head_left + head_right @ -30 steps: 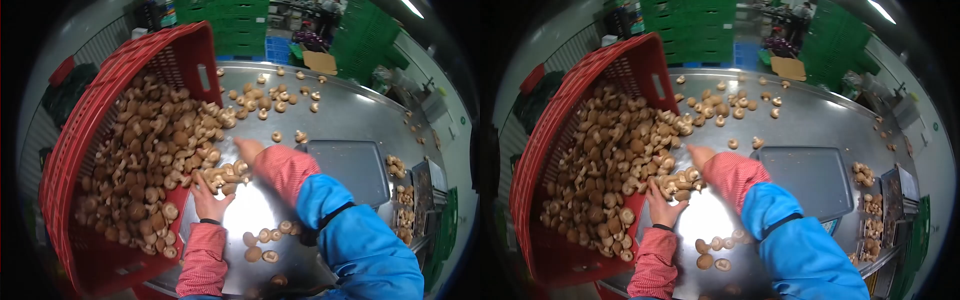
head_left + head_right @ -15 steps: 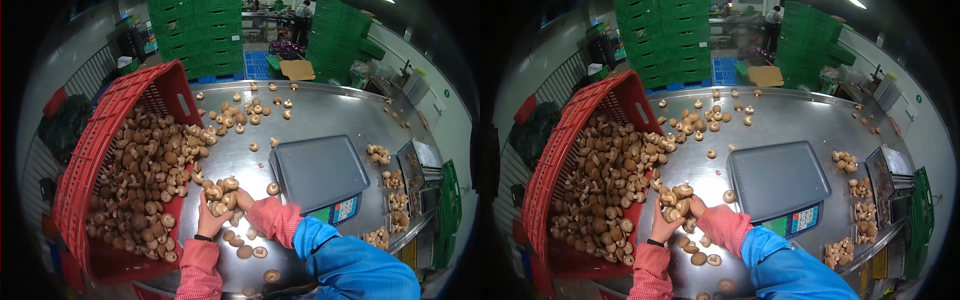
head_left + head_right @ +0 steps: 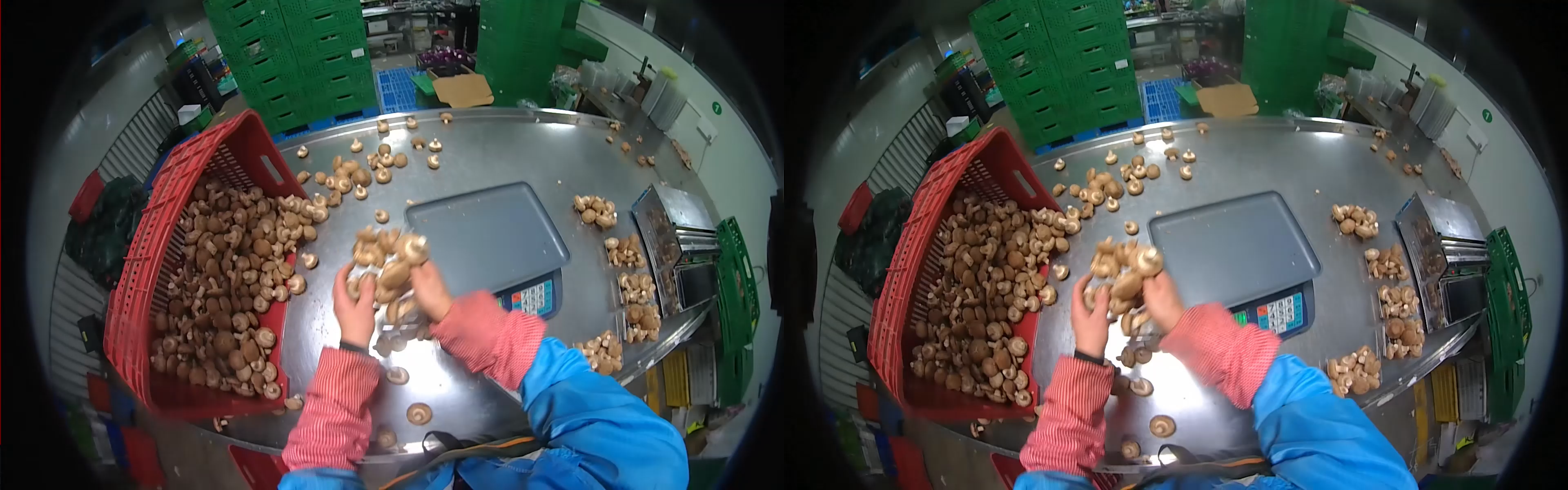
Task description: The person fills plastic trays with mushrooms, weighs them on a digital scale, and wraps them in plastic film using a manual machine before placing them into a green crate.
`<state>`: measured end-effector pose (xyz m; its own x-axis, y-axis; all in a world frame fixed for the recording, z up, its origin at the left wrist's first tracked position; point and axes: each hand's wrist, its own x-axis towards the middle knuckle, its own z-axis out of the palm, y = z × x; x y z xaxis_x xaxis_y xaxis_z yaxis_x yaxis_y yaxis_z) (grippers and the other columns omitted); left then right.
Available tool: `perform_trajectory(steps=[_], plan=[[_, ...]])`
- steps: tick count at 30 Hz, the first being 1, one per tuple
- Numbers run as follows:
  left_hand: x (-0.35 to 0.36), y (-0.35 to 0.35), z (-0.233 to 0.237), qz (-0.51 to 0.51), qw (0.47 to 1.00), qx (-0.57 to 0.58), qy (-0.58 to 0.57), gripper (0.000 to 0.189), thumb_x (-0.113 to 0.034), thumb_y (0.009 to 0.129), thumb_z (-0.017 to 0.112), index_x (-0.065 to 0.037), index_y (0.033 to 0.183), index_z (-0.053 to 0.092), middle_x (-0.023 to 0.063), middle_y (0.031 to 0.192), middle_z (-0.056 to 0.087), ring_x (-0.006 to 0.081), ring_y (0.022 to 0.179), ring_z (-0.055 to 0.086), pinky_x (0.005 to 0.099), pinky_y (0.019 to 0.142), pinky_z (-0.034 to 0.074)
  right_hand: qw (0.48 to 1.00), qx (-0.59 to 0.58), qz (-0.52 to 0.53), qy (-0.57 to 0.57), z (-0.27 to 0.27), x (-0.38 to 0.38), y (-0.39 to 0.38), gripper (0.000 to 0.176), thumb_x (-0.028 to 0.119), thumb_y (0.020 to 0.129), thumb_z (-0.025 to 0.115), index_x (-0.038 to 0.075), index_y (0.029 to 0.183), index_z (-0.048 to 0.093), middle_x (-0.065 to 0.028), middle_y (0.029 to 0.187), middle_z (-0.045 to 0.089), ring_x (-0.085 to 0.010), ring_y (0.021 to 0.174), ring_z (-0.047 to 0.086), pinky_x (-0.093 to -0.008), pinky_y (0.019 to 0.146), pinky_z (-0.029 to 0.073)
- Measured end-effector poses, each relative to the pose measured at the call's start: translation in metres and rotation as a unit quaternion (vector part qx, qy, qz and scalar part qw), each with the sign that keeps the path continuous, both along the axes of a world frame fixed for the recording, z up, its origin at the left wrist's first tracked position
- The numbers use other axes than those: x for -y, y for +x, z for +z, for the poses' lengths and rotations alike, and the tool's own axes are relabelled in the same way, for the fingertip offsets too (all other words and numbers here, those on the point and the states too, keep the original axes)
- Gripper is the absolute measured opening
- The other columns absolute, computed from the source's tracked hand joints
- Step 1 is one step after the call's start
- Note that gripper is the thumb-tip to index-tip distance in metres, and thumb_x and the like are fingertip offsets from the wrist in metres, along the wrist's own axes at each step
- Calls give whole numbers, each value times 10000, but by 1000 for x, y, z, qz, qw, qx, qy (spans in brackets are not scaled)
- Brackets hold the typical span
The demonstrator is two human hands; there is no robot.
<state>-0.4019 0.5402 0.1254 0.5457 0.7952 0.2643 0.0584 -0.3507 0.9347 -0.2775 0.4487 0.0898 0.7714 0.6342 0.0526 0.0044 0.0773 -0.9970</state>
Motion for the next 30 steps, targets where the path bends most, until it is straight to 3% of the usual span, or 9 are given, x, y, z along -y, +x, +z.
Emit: perform_trajectory(steps=[6, 9, 10, 13, 17, 21, 24, 27, 30], plan=[[25, 109, 15, -135, 984, -42, 109, 451, -201, 824, 687, -80, 1232, 537, 184, 1139, 574, 301, 1024, 576, 367, 878, 466, 986, -24, 8, -164, 67, 99, 83, 353, 130, 908, 440, -27, 1222, 477, -155, 881, 640, -171, 563, 631, -319, 454, 513], [42, 156, 9, -180, 966, -81, 167, 457, -189, 815, 688, -87, 1233, 533, 179, 1059, 584, 295, 943, 590, 372, 823, 484, 952, 69, 20, -297, 63, 137, 119, 319, 157, 898, 475, -31, 1154, 511, -193, 879, 653, -255, 645, 665, -385, 547, 535], [46, 166, 8, -203, 956, -120, 173, 469, -218, 827, 674, -95, 1253, 521, 188, 1060, 582, 312, 950, 590, 381, 832, 481, 917, 255, -21, -306, 50, 145, 128, 316, 220, 880, 523, -33, 1068, 546, -224, 872, 659, -356, 775, 663, -458, 694, 524], [57, 185, 9, -225, 925, -203, 229, 509, -292, 863, 626, -120, 1317, 474, 211, 1076, 573, 355, 977, 581, 404, 860, 467, 834, 309, -24, -456, 45, 166, 137, 320, 288, 857, 558, -8, 973, 588, -218, 869, 662, -406, 877, 630, -493, 795, 487], [66, 187, 18, -219, 936, -213, 174, 574, -368, 888, 562, -142, 1390, 400, 251, 1103, 562, 424, 1031, 555, 456, 915, 443, 815, 348, 37, -462, 55, 183, 139, 282, 307, 855, 565, 33, 895, 623, -194, 856, 665, -376, 848, 641, -485, 761, 498], [62, 164, 8, -105, 970, -95, 196, 521, -297, 920, 540, -83, 1375, 405, 223, 1103, 565, 358, 1015, 571, 415, 908, 447, 809, 388, 77, -435, 66, 207, 146, 256, 288, 864, 558, 43, 830, 624, -176, 810, 655, -369, 810, 636, -480, 734, 495], [60, 127, 3, -81, 992, -28, 90, 413, -169, 909, 581, -56, 1295, 488, 146, 1028, 620, 241, 923, 612, 347, 815, 490, 835, 385, 99, -381, 75, 226, 156, 250, 275, 867, 573, 31, 834, 610, -186, 793, 644, -375, 776, 627, -469, 702, 490], [67, 91, -11, -78, 995, -26, 56, 281, -162, 908, 599, -35, 1158, 603, 98, 941, 646, 176, 852, 620, 301, 730, 507, 867, 365, 3, -340, 79, 236, 168, 230, 264, 861, 594, 34, 868, 601, -175, 819, 643, -363, 798, 627, -452, 692, 491], [89, 71, 3, -93, 991, -79, 58, 183, -127, 907, 613, -14, 1048, 646, 43, 898, 640, 112, 790, 589, 249, 707, 488, 829, 420, -121, -349, 86, 232, 180, 260, 282, 856, 616, 65, 997, 590, -167, 934, 630, -350, 846, 634, -434, 707, 502]])
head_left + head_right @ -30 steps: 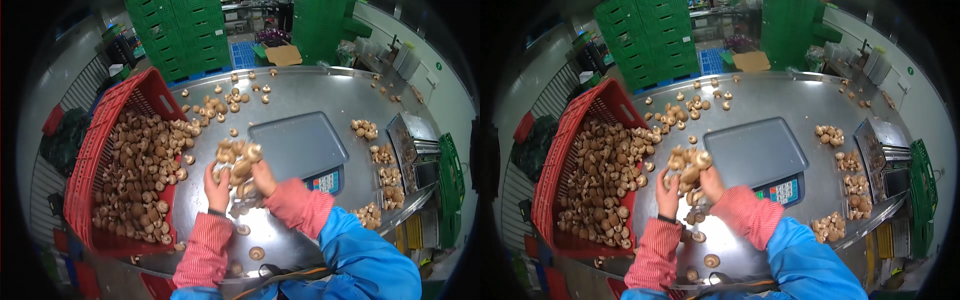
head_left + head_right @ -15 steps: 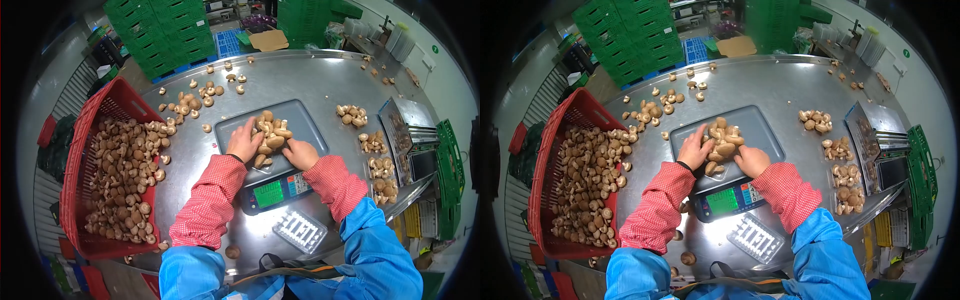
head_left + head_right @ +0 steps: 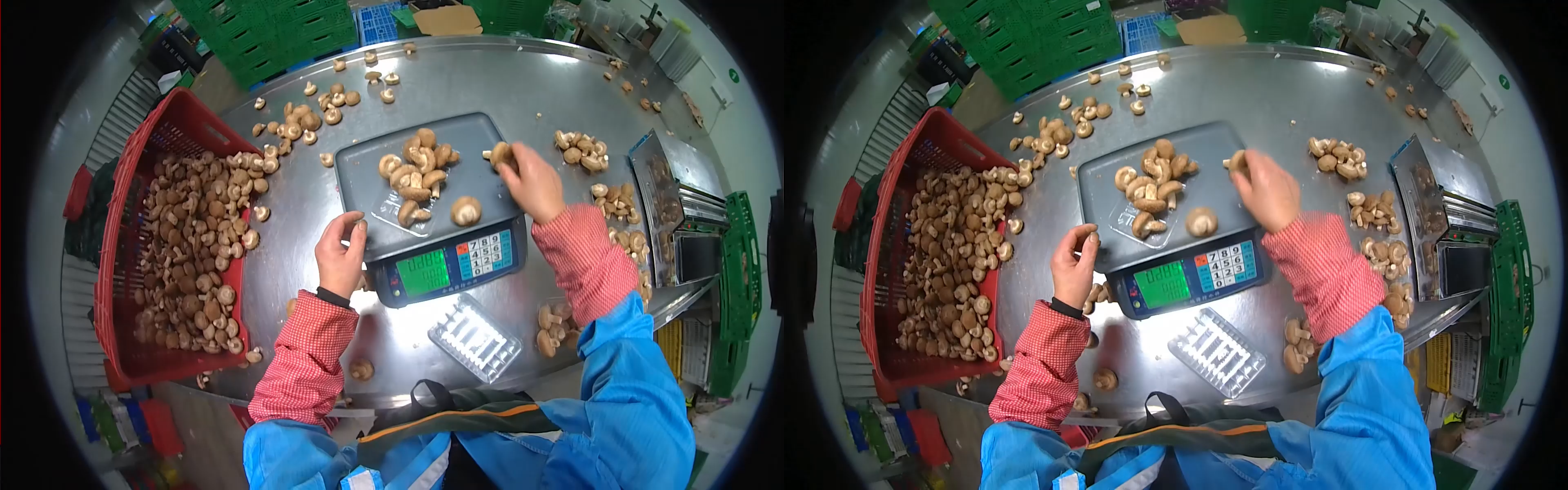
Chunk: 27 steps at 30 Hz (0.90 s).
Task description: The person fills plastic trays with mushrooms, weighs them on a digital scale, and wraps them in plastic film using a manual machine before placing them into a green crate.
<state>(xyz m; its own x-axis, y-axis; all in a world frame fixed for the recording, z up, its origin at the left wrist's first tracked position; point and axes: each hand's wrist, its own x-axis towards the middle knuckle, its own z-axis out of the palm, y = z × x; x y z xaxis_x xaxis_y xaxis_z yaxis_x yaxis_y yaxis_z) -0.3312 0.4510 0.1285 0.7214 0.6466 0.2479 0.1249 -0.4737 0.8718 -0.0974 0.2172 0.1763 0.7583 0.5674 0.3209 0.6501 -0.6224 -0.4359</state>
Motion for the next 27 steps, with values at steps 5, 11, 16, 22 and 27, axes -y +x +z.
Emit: perform_trajectory(steps=[5, 11, 16, 22, 27], plan=[[17, 3, 12, -1, 998, -38, 52, 164, -96, 858, 654, 9, 984, 651, 39, 809, 603, 94, 715, 557, 240, 666, 465, 991, -25, -16, -131, -10, -15, 31, 454, 337, 832, 660, 105, 1193, 513, -188, 1098, 562, -358, 936, 631, -421, 793, 513], [20, 23, 15, 29, 983, -89, 157, 256, -137, 810, 670, -15, 1029, 620, 117, 867, 585, 247, 738, 586, 340, 689, 487, 993, -68, 50, -86, -14, -30, 47, 443, 308, 784, 693, 67, 1111, 516, -206, 1048, 588, -367, 965, 614, -421, 799, 503], [16, 32, 8, 46, 966, -161, 198, 407, -183, 792, 667, -56, 1163, 560, 147, 971, 600, 307, 862, 617, 399, 756, 502, 992, -89, 69, 48, -7, -45, 25, 420, 224, 726, 693, 38, 1050, 502, -183, 1019, 583, -361, 918, 604, -425, 753, 498], [12, 40, 13, 57, 958, -242, 141, 391, -228, 824, 621, -92, 1182, 541, 152, 968, 638, 336, 915, 629, 433, 772, 502, 927, 188, 324, 38, 30, -110, -69, 276, 108, 744, 643, 73, 988, 519, -94, 941, 543, -280, 883, 606, -368, 721, 522], [0, 52, 2, 93, 957, -235, 143, 365, -234, 838, 595, -139, 1186, 542, 158, 878, 681, 359, 851, 651, 455, 723, 504, 903, 212, 373, -38, -4, -129, -71, 154, 158, 773, 591, 101, 915, 598, -58, 920, 565, -243, 929, 606, -355, 782, 493]])
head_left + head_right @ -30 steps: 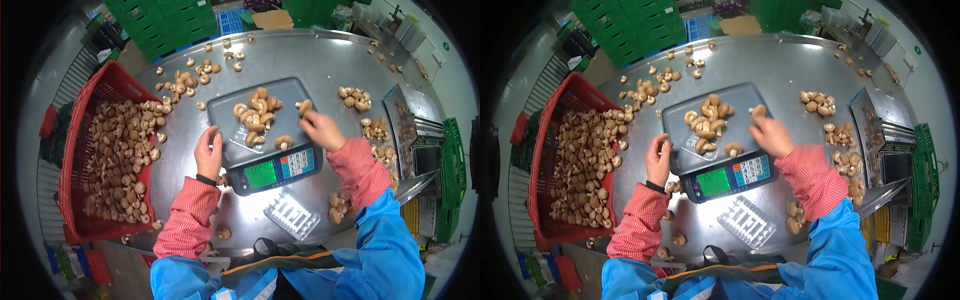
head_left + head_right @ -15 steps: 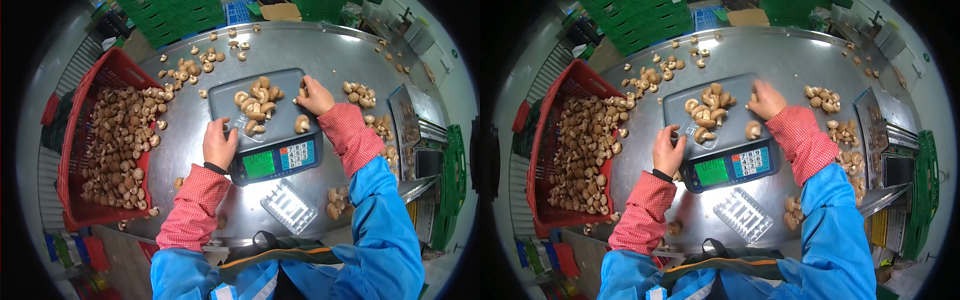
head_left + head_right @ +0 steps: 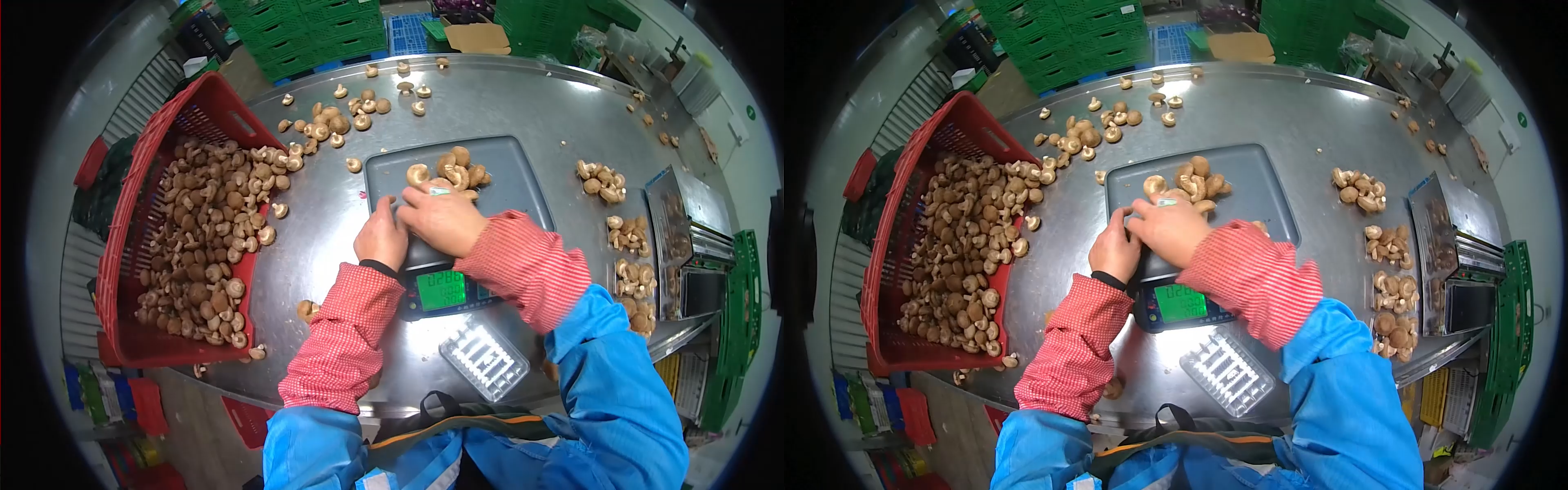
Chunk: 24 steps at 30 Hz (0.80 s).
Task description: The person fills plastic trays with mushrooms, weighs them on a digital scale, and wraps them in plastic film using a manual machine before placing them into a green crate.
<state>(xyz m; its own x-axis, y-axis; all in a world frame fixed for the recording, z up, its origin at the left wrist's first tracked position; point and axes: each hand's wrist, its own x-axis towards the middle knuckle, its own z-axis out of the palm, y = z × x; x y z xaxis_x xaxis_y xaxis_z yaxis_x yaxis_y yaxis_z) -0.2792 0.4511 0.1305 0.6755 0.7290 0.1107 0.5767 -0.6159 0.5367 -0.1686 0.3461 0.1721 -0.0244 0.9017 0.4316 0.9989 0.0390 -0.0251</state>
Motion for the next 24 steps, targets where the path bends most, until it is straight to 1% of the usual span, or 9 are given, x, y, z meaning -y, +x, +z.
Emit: perform_trajectory(steps=[4, 6, 8, 10, 13, 15, 18, 21, 24], plan=[[-13, 9, 0, -7, 999, 23, 38, 358, -166, 843, 571, -156, 1198, 531, 155, 840, 680, 364, 834, 652, 461, 720, 503, 977, -91, -164, 99, 28, 40, 22, 110, 109, 776, 616, 84, 884, 613, -104, 901, 575, -297, 874, 607, -424, 730, 509], [-21, 14, -4, -15, 997, 60, 42, 359, -115, 831, 577, -114, 1188, 542, 168, 852, 672, 360, 830, 649, 453, 722, 502, 955, -37, -294, -19, 29, 73, 35, 199, 188, 796, 656, 83, 958, 606, -134, 918, 576, -314, 880, 610, -428, 739, 505], [-34, 17, -15, -24, 994, 103, 40, 358, -95, 823, 588, -90, 1179, 549, 170, 843, 665, 349, 811, 648, 439, 720, 505, 931, -103, -325, -133, 13, 97, 38, 295, 243, 776, 702, 87, 998, 588, -152, 930, 567, -330, 880, 610, -423, 742, 507], [-40, 12, -20, -35, 976, 197, 79, 346, -66, 813, 615, -69, 1156, 576, 132, 787, 635, 268, 704, 629, 357, 679, 509, 941, -187, -258, -112, -14, 111, 46, 364, 263, 754, 727, 88, 1031, 567, -153, 938, 563, -338, 864, 611, -412, 732, 514], [-33, -12, 5, -3, 965, 229, -129, 275, -71, 845, 629, -42, 1117, 604, 20, 772, 597, 85, 690, 561, 241, 633, 479, 939, -272, -202, -52, -12, 120, 34, 429, 276, 730, 752, 92, 1057, 544, -145, 941, 562, -341, 838, 614, -403, 712, 522], [-49, -32, -11, -17, 951, 267, -157, 233, -73, 877, 615, -27, 1105, 605, -1, 798, 596, 81, 713, 559, 225, 642, 475, 955, -256, -153, 12, -2, 117, 6, 453, 287, 718, 765, 90, 1057, 538, -118, 945, 567, -319, 814, 621, -399, 691, 523], [-52, -53, -6, 5, 941, 289, -176, 208, -100, 875, 621, -53, 1078, 626, 6, 763, 617, 90, 710, 581, 241, 658, 480, 965, -263, -11, -12, -13, 87, -58, 460, 309, 686, 788, 103, 1005, 528, -90, 949, 561, -281, 871, 612, -387, 685, 519], [-52, -69, -7, 20, 933, 299, -201, 202, -97, 895, 604, -31, 1085, 616, 14, 831, 622, 88, 757, 583, 230, 676, 477, 983, -167, 59, -44, -29, 52, -109, 413, 362, 738, 727, 111, 1005, 536, -83, 962, 542, -267, 879, 611, -402, 685, 520], [-54, -95, -11, 35, 931, 297, -208, 195, -97, 916, 596, -20, 1094, 612, 13, 872, 621, 78, 766, 574, 220, 658, 471, 977, -195, 7, -82, -21, 24, -93, 261, 308, 807, 658, 112, 960, 579, -88, 920, 575, -275, 820, 624, -422, 687, 518]])
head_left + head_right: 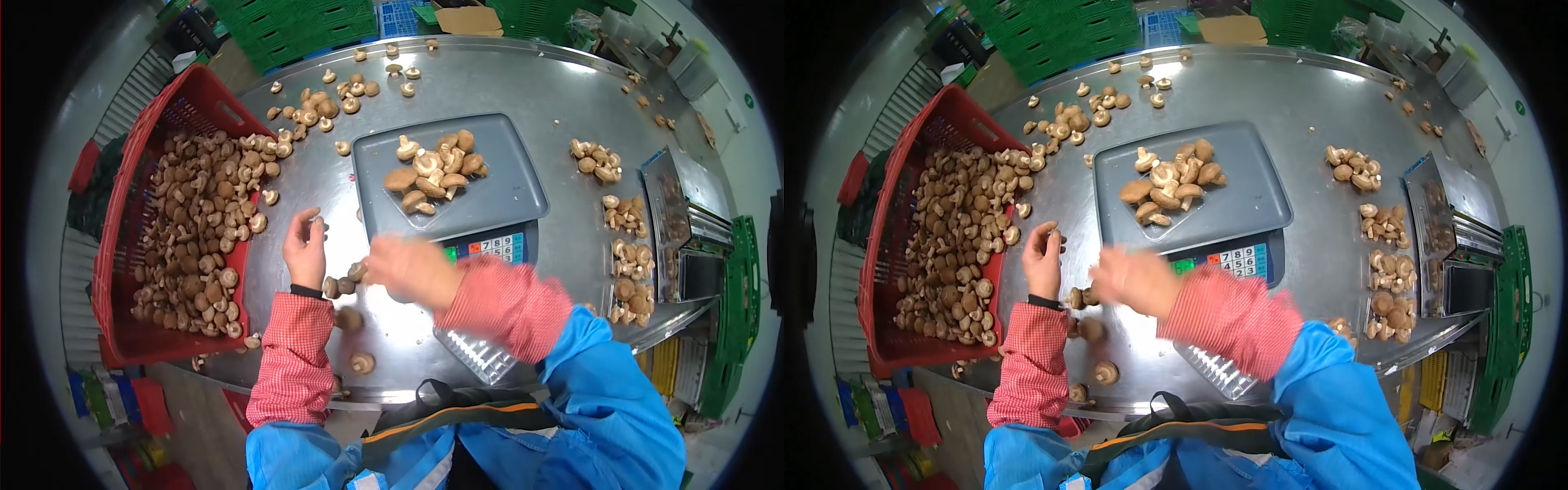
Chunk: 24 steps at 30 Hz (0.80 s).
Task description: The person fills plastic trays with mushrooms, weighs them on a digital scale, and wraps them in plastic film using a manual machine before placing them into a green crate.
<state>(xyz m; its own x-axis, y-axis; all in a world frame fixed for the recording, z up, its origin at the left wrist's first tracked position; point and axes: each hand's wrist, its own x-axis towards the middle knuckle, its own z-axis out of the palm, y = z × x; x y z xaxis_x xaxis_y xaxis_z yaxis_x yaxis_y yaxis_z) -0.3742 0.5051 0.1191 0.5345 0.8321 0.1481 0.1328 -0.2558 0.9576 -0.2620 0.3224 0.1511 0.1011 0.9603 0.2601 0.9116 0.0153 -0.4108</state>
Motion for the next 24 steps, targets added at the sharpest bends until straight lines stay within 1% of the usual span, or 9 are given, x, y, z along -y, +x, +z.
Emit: perform_trajectory(steps=[2, 4, 6, 11, 14, 17, 20, 23, 24], plan=[[-4, -18, -9, 7, 1000, -2, -12, 186, -96, 920, 593, -17, 1086, 616, 10, 870, 619, 76, 762, 570, 219, 658, 468, 991, 12, -52, 120, 23, -19, 56, 137, 231, 851, 591, 103, 892, 618, -103, 852, 602, -292, 778, 625, -441, 695, 513], [5, -24, -3, 12, 1000, -9, -20, 174, -101, 926, 585, -10, 1069, 625, 6, 860, 617, 78, 757, 566, 219, 665, 462, 986, 18, -99, 132, 42, -37, 111, 133, 186, 852, 576, 72, 878, 641, -133, 858, 623, -320, 839, 625, -431, 732, 505], [13, -24, -5, -10, 999, 11, -30, 171, -102, 930, 580, -7, 1065, 628, 5, 857, 617, 79, 754, 565, 221, 671, 461, 997, 11, -72, 23, 44, -60, 156, 162, 163, 855, 573, 73, 942, 676, -136, 964, 653, -327, 878, 627, -432, 783, 500], [30, -6, -6, -60, 997, 16, -52, 173, -90, 929, 582, -14, 1078, 625, 4, 889, 623, 78, 792, 577, 223, 687, 469, 989, 48, -43, -132, 24, -104, 185, 202, 201, 843, 604, 62, 967, 683, -175, 1017, 641, -323, 928, 624, -418, 839, 500], [38, 5, 2, -66, 994, 34, -83, 174, -86, 910, 594, -25, 1066, 640, -1, 832, 611, 74, 762, 568, 219, 690, 464, 981, 85, -83, -154, 25, -111, 186, 233, 213, 822, 630, 45, 978, 668, -194, 1023, 632, -326, 938, 619, -424, 840, 500], [39, 11, 0, -92, 993, 13, -71, 172, -103, 932, 586, -25, 1079, 629, 2, 912, 630, 81, 797, 585, 222, 694, 473, 971, 102, -97, -191, 19, -113, 195, 282, 217, 808, 669, 58, 1037, 632, -165, 980, 614, -313, 959, 607, -415, 839, 479], [44, 20, 3, -109, 990, 26, -86, 168, -100, 932, 588, -31, 1078, 631, 1, 920, 632, 76, 803, 584, 222, 696, 475, 994, 13, -76, -81, 25, -105, 207, 312, 210, 805, 684, 60, 1068, 610, -158, 940, 634, -308, 925, 613, -403, 817, 488], [50, 27, 4, -117, 993, -17, -15, 175, -85, 913, 600, -18, 1072, 634, -8, 864, 635, 71, 760, 578, 224, 688, 481, 960, -260, -89, -49, 58, -64, 191, 314, 210, 797, 694, 43, 1049, 609, -163, 920, 646, -302, 882, 615, -381, 788, 498], [53, 31, 8, -122, 992, -35, 12, 178, -82, 909, 602, -14, 1071, 634, -10, 851, 635, 72, 749, 577, 225, 685, 483, 963, -256, -86, -16, 55, -51, 187, 288, 195, 794, 683, 32, 1023, 617, -159, 897, 648, -312, 834, 618, -388, 756, 502]])
